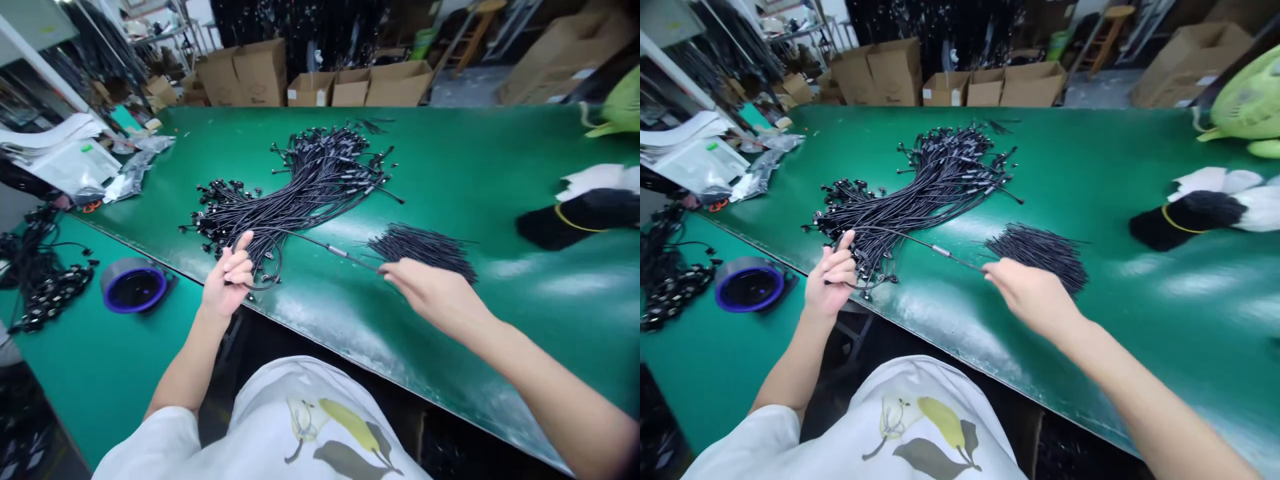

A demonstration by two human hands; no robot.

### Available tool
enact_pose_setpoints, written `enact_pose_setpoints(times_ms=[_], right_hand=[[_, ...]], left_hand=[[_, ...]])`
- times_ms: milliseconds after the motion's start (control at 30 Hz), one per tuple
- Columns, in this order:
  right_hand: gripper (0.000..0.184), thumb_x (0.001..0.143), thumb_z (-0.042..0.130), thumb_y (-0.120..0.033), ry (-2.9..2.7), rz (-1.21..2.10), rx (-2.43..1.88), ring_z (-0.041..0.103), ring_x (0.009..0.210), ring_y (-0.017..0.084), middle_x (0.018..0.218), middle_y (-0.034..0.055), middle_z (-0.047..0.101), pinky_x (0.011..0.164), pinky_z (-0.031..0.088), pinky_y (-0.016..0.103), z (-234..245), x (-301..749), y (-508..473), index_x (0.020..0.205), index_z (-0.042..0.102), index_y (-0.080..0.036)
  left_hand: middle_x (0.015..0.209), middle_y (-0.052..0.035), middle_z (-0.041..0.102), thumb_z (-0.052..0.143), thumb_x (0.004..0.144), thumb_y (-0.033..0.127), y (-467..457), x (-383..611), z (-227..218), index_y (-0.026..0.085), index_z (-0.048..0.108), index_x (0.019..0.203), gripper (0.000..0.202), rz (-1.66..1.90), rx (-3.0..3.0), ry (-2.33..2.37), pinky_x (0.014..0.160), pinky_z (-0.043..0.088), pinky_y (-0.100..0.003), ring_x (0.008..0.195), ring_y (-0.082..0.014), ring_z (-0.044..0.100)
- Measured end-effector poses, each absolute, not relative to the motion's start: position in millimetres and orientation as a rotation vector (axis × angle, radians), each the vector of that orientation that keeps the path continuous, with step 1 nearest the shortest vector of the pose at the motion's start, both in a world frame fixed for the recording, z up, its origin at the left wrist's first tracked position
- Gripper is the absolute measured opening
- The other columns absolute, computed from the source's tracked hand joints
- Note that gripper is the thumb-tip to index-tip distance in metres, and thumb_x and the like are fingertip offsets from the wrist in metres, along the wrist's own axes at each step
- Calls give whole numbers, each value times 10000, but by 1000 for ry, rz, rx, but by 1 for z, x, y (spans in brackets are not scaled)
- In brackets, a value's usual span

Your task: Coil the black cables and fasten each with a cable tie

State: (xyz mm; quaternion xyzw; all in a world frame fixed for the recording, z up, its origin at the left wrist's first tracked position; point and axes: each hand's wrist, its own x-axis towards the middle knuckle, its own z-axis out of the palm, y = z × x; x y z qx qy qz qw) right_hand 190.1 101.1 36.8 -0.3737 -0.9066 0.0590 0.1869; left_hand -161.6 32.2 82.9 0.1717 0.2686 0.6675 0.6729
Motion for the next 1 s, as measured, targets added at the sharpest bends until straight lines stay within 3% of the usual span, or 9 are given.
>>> enact_pose_setpoints(times_ms=[133,200,300,400,533,700,833,933,1000], right_hand=[[277,965,425,-230,-2945,212,-784,577,524,155,649,25,639,530,327,277,41,154,56,762,605,-177],[268,959,459,-234,-3009,496,-599,563,518,133,629,0,631,527,312,263,56,140,46,726,582,-184],[287,971,461,-293,-2752,860,-581,560,569,107,666,-10,637,549,329,231,79,132,54,739,596,-189],[287,954,500,-347,-2343,924,-832,529,587,102,659,-7,601,578,354,225,83,133,72,742,607,-186],[371,764,723,-476,-1815,947,-995,562,796,158,914,43,610,693,442,269,52,120,80,979,604,-198],[285,861,568,-478,-1244,1519,-1039,429,561,86,714,-25,514,511,383,217,21,87,71,850,568,-193],[256,815,634,-434,-914,1731,-948,235,453,39,653,-69,390,389,233,172,27,78,60,815,549,-192],[289,841,618,-463,-982,1668,-870,417,533,63,812,-14,492,413,344,180,31,72,45,784,520,-197],[313,882,571,-483,-1148,1494,-847,579,803,133,1073,53,537,575,492,233,29,68,34,777,503,-197]], left_hand=[[573,50,529,574,930,361,41,-131,66,113,667,1033,284,1490,740,861,548,490,-147,474,-44,494],[778,-35,677,589,905,445,40,-109,56,135,676,1026,344,1407,1037,983,731,542,-252,698,-120,640],[991,-101,710,560,914,465,28,-84,47,148,688,992,351,1059,1406,979,864,496,-305,947,-196,650],[709,-52,661,503,936,496,19,-76,47,132,650,924,393,884,1358,836,685,473,-269,666,-142,606],[494,76,396,595,882,507,24,-72,47,139,582,854,369,1075,940,777,472,288,-204,420,-57,321],[599,8,526,564,869,582,29,-55,32,148,576,823,436,1141,849,838,645,436,-273,582,-124,512],[592,45,430,437,903,637,19,-50,10,180,494,783,476,1149,890,925,777,448,-326,622,-132,511],[641,45,431,462,904,611,13,-54,3,176,504,901,437,1079,1076,998,692,427,-293,598,-122,459],[742,-2,523,502,904,564,11,-57,4,161,536,1026,423,940,1246,1044,738,442,-307,689,-153,509]])
